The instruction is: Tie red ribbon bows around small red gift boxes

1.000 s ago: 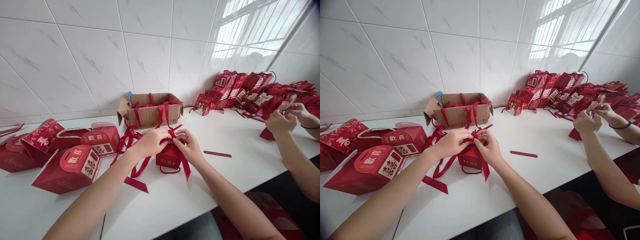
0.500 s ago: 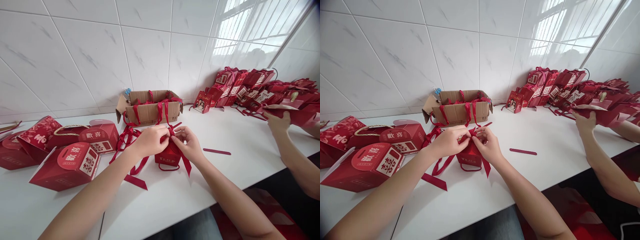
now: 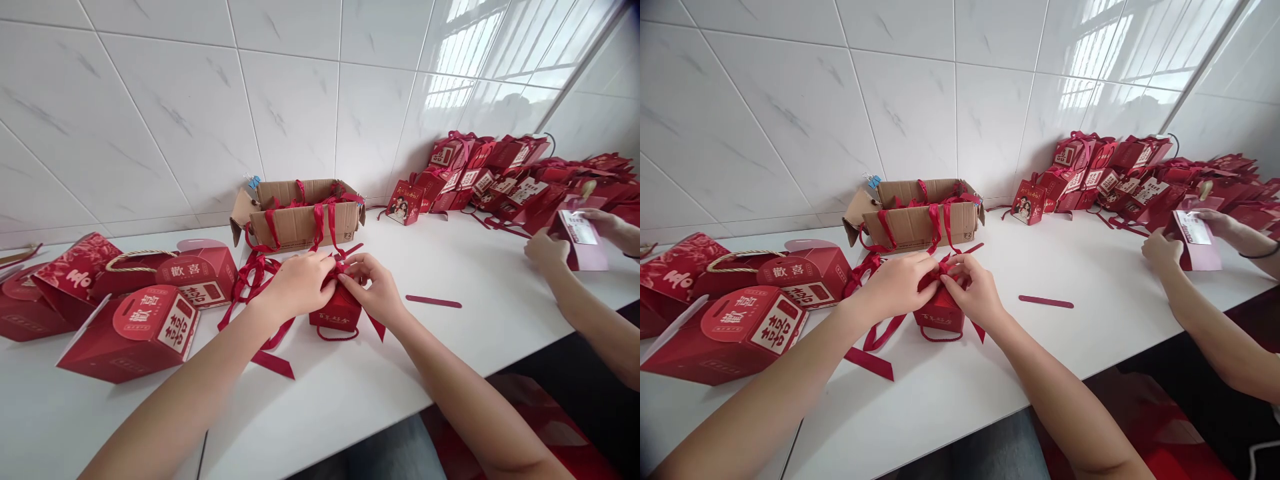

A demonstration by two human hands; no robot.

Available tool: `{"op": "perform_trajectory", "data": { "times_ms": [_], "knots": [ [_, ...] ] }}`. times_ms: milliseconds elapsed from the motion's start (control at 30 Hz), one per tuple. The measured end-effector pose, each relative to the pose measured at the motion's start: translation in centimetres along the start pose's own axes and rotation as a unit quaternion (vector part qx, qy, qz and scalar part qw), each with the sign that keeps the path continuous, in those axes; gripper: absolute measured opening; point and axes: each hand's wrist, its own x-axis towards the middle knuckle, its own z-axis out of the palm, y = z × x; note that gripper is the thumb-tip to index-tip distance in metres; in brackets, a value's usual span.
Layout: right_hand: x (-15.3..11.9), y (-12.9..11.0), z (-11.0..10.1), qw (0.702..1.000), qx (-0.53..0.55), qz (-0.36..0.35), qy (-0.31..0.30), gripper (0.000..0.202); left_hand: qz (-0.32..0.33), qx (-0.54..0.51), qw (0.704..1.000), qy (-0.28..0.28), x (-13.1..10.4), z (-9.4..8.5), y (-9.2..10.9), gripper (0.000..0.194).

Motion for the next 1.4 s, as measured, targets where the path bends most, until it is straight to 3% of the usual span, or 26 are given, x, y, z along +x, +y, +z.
{"op": "perform_trajectory", "data": {
  "times_ms": [133,233,300,367,467,567,667,867,1133,1400],
  "knots": [
    [0.3,0.3,-0.3,0.999,0.0,-0.018,0.049,0.011,-0.001,-0.024,1.0,0.009,0.3,0.7,-0.8,0.021],
    [1.2,1.4,-0.9,0.995,-0.015,-0.022,0.1,0.02,-0.001,-0.05,0.999,0.016,0.5,1.1,-1.2,0.023],
    [1.8,2.2,-1.3,0.997,-0.009,-0.013,0.07,0.031,0.005,-0.065,0.998,0.018,0.6,1.2,-1.4,0.024],
    [2.2,2.7,-1.7,1.0,0.006,0.005,-0.003,0.037,0.016,-0.078,0.997,0.018,0.6,1.3,-1.7,0.024],
    [2.3,2.5,-2.3,0.997,-0.022,-0.007,-0.08,0.027,0.026,-0.105,0.994,0.018,0.7,1.4,-2.1,0.024],
    [2.0,1.4,-2.9,0.995,-0.072,-0.031,-0.067,0.026,0.033,-0.147,0.989,0.013,0.8,1.4,-2.3,0.025],
    [1.7,0.5,-3.9,0.996,-0.066,-0.001,-0.065,0.034,0.03,-0.189,0.981,0.012,0.9,1.4,-2.2,0.023],
    [1.9,0.5,-5.6,0.988,-0.047,0.043,-0.14,0.032,0.027,-0.206,0.978,0.003,1.0,1.2,-2.4,0.018],
    [2.0,0.7,-5.3,0.97,-0.13,-0.057,-0.198,0.022,0.072,-0.156,0.985,0.005,0.8,0.4,-2.6,0.017],
    [1.8,0.4,-5.2,0.967,-0.054,-0.114,-0.222,0.019,0.076,-0.218,0.972,0.033,0.7,1.3,-2.2,0.01]
  ]
}}
